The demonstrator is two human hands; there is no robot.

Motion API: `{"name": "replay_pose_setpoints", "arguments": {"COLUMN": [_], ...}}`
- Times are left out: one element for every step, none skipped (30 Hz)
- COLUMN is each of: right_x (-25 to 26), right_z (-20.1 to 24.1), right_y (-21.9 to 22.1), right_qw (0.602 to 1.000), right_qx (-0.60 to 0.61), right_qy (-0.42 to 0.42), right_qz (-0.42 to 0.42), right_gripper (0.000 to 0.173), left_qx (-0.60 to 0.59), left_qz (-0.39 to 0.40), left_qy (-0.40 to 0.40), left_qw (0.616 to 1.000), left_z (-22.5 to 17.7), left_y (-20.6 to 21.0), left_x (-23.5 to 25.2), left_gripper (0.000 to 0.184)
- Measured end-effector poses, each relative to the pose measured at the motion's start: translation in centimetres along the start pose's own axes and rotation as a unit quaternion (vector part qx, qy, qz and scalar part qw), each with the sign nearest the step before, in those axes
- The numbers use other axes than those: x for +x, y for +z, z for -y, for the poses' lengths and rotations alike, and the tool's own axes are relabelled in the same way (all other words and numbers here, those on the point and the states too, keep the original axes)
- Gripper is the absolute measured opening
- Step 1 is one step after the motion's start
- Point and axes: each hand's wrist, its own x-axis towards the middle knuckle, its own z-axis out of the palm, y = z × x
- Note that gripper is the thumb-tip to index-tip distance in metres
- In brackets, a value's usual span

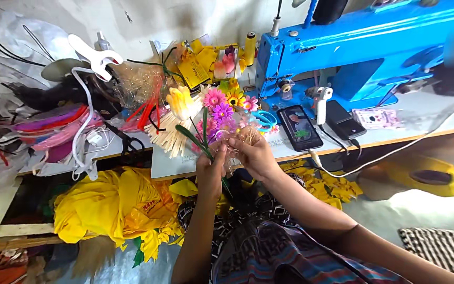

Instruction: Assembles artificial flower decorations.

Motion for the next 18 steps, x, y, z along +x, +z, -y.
{"name": "replay_pose_setpoints", "arguments": {"right_x": [0.0,0.0,0.0,-0.1,-0.2,-0.3,-0.4,-0.5,-0.5,-0.5,-0.4,-0.3,-0.3,-0.3,-0.2,-0.1,0.0,0.0], "right_z": [-0.4,-0.7,-0.8,-0.8,-0.7,-0.5,-0.3,-0.2,-0.3,-0.4,-0.5,-0.6,-0.7,-0.8,-0.9,-1.0,-1.1,-1.3], "right_y": [0.2,0.4,0.5,0.6,0.6,0.5,0.3,0.1,-0.2,-0.4,-0.7,-0.9,-1.0,-1.0,-0.9,-0.9,-0.8,-0.8], "right_qw": [1.0,1.0,1.0,1.0,1.0,1.0,0.999,0.999,0.999,0.999,1.0,1.0,1.0,1.0,0.998,0.995,0.991,0.984], "right_qx": [-0.013,-0.02,-0.021,-0.016,-0.008,-0.001,0.007,0.015,0.02,0.023,0.02,0.015,0.006,-0.01,-0.033,-0.062,-0.098,-0.138], "right_qy": [-0.01,-0.013,-0.01,0.0,0.013,0.026,0.033,0.034,0.029,0.021,0.012,0.004,-0.004,-0.015,-0.03,-0.05,-0.072,-0.092], "right_qz": [-0.004,-0.011,-0.014,-0.015,-0.01,0.004,0.018,0.026,0.029,0.026,0.019,0.011,-0.001,-0.018,-0.037,-0.052,-0.06,-0.063], "right_gripper": [0.016,0.013,0.01,0.005,0.005,0.011,0.017,0.02,0.021,0.021,0.018,0.016,0.015,0.014,0.012,0.012,0.013,0.014], "left_qx": [0.0,0.001,0.002,0.001,0.001,-0.001,-0.008,-0.013,-0.015,-0.013,-0.012,-0.009,-0.006,-0.003,0.002,0.003,-0.001,-0.007], "left_qz": [-0.003,-0.007,-0.014,-0.024,-0.04,-0.055,-0.068,-0.078,-0.086,-0.091,-0.097,-0.099,-0.101,-0.102,-0.103,-0.102,-0.097,-0.093], "left_qy": [0.002,0.006,0.01,0.014,0.016,0.02,0.026,0.031,0.033,0.031,0.028,0.025,0.023,0.024,0.022,0.021,0.02,0.021], "left_qw": [1.0,1.0,1.0,1.0,0.999,0.998,0.997,0.996,0.996,0.995,0.995,0.995,0.995,0.994,0.994,0.995,0.995,0.995], "left_z": [0.2,0.3,0.5,0.5,0.5,0.5,0.4,0.3,0.1,0.0,-0.1,-0.2,-0.2,-0.2,-0.2,-0.1,-0.1,0.0], "left_y": [0.2,0.2,0.3,0.4,0.5,0.4,0.3,0.2,0.0,0.0,0.0,0.1,0.1,0.1,0.2,0.3,0.4,0.6], "left_x": [0.0,0.0,0.0,0.0,0.0,0.1,0.2,0.3,0.3,0.3,0.4,0.4,0.4,0.4,0.4,0.3,0.3,0.2], "left_gripper": [0.006,0.008,0.013,0.014,0.012,0.011,0.011,0.011,0.013,0.013,0.012,0.012,0.012,0.013,0.014,0.015,0.016,0.015]}}
